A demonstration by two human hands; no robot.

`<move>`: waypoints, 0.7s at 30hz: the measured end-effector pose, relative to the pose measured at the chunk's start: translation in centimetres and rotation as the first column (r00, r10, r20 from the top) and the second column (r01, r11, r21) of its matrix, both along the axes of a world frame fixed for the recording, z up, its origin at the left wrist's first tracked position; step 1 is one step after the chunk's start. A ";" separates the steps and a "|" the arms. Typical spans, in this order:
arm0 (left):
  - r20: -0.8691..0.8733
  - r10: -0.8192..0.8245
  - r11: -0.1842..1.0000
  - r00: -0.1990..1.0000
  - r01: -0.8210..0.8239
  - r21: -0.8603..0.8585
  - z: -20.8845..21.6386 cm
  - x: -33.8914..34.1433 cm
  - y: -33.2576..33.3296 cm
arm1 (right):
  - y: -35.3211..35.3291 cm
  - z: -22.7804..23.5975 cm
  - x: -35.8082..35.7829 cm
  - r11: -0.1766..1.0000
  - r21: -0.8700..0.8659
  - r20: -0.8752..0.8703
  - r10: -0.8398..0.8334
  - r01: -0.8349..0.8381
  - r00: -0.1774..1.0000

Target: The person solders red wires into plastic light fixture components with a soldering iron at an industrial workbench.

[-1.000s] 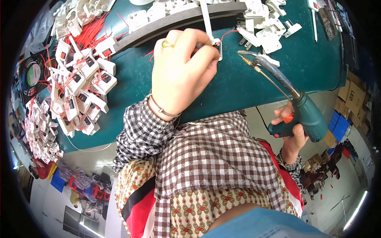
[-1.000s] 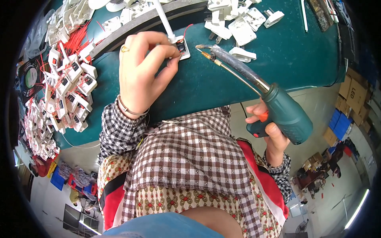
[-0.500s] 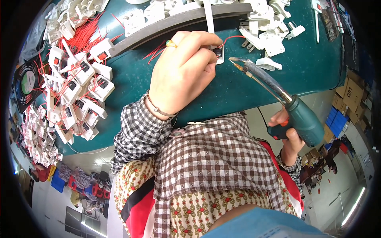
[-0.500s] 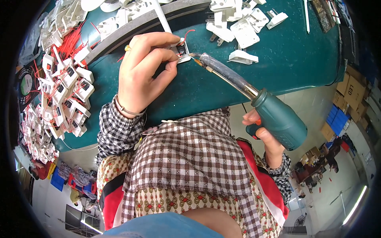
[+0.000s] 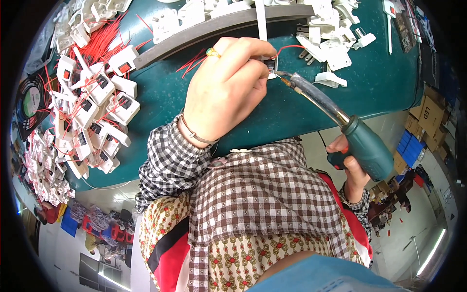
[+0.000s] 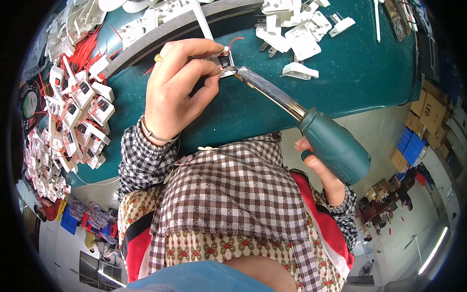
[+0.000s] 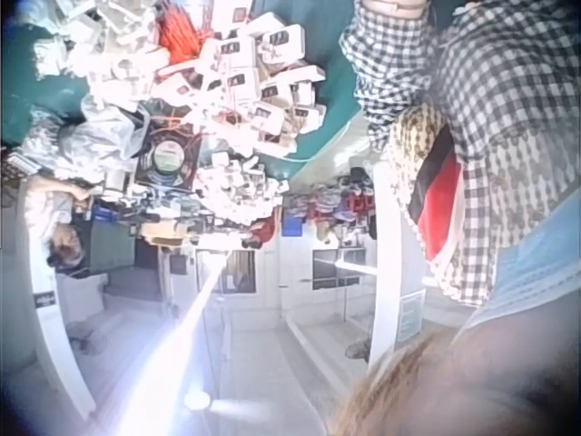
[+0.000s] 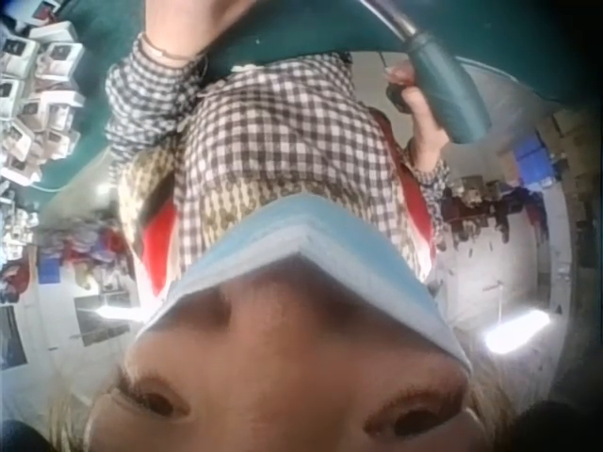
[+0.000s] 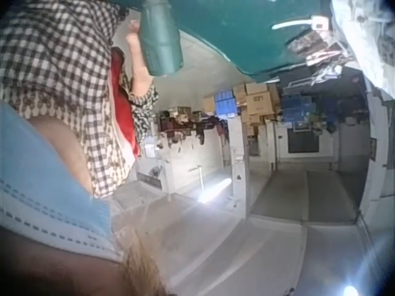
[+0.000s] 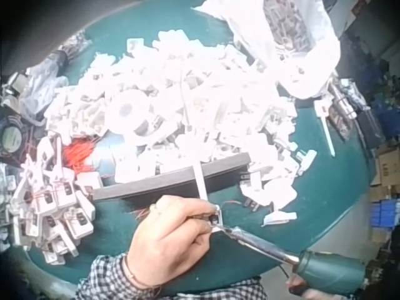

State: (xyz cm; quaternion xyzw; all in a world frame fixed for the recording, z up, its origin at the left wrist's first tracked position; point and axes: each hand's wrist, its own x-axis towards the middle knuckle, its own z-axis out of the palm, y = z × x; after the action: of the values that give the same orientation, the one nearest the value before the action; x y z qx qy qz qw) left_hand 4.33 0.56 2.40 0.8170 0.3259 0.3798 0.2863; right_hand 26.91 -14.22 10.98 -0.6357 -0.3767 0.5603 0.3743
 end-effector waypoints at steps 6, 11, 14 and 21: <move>-0.005 -0.007 1.000 1.000 0.007 0.016 0.1 -0.1 0.1 | 0.4 0.0 -0.4 1.000 -0.003 0.085 -0.007 0.008 0.996; -0.006 -0.010 1.000 1.000 0.010 0.021 -0.1 -0.1 0.1 | 0.3 -0.1 -0.3 1.000 -0.011 0.086 0.000 0.001 0.996; 0.027 -0.012 0.999 1.000 0.012 0.029 -0.3 -0.1 0.1 | 0.3 -0.1 -0.3 1.000 -0.010 0.081 -0.004 0.005 0.997; 0.006 -0.017 0.999 1.000 0.017 0.027 -0.1 -0.2 0.2 | -1.2 -0.1 1.1 0.997 -0.068 -0.025 0.025 -0.026 0.999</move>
State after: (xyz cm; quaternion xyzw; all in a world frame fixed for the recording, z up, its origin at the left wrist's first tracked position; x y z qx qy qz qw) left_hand 4.13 0.77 2.26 0.8224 0.3127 0.3843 0.2795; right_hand 27.96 -15.41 10.88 -0.6365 -0.3607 0.5853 0.3496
